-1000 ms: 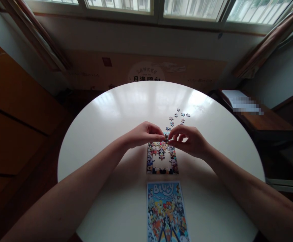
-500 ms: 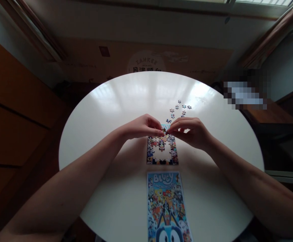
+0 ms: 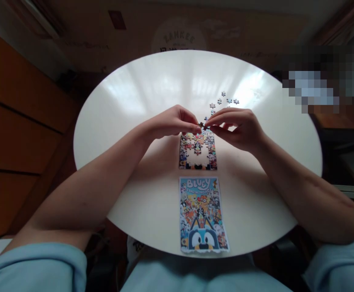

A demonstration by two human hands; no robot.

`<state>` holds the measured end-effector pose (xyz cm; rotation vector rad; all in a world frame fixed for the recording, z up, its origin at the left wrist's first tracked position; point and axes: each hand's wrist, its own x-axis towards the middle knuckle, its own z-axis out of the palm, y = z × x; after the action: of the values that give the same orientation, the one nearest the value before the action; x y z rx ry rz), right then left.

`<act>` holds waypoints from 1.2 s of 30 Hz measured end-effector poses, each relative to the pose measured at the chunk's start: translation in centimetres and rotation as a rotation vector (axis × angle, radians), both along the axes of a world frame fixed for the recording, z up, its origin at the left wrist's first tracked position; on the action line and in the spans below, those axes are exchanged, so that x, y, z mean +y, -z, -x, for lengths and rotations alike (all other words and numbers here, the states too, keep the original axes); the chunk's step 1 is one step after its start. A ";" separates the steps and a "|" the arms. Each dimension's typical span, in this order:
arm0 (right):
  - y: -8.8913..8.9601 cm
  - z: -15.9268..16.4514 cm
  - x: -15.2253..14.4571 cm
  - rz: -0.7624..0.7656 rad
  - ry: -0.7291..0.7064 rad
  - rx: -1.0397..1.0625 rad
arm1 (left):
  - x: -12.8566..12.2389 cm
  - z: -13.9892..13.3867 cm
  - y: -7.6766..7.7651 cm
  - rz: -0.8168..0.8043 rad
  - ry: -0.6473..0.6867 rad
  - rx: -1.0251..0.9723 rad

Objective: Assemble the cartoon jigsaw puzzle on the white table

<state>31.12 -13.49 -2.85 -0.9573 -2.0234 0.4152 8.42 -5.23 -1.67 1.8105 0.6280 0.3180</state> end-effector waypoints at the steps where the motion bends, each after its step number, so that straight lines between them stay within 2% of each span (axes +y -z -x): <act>1: 0.0 0.0 0.0 -0.001 -0.003 0.001 | 0.0 0.0 0.0 -0.010 -0.004 -0.007; 7: 0.2 -0.2 0.2 -0.006 -0.028 0.003 | 0.1 0.0 0.1 -0.018 -0.013 -0.025; 18: 0.4 -0.1 0.4 -0.067 0.014 -0.005 | 0.1 -0.2 0.2 -0.002 -0.007 -0.002; 26: 0.0 -0.2 0.2 -0.011 0.049 -0.071 | 0.1 -0.1 0.1 -0.075 0.024 0.021; 36: 0.2 -0.2 0.2 -0.015 -0.063 -0.065 | 0.2 0.2 -0.6 -0.148 -0.019 0.038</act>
<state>31.37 -13.29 -3.04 -0.9103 -2.1171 0.4066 8.20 -5.06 -1.10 1.9569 0.6629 0.3514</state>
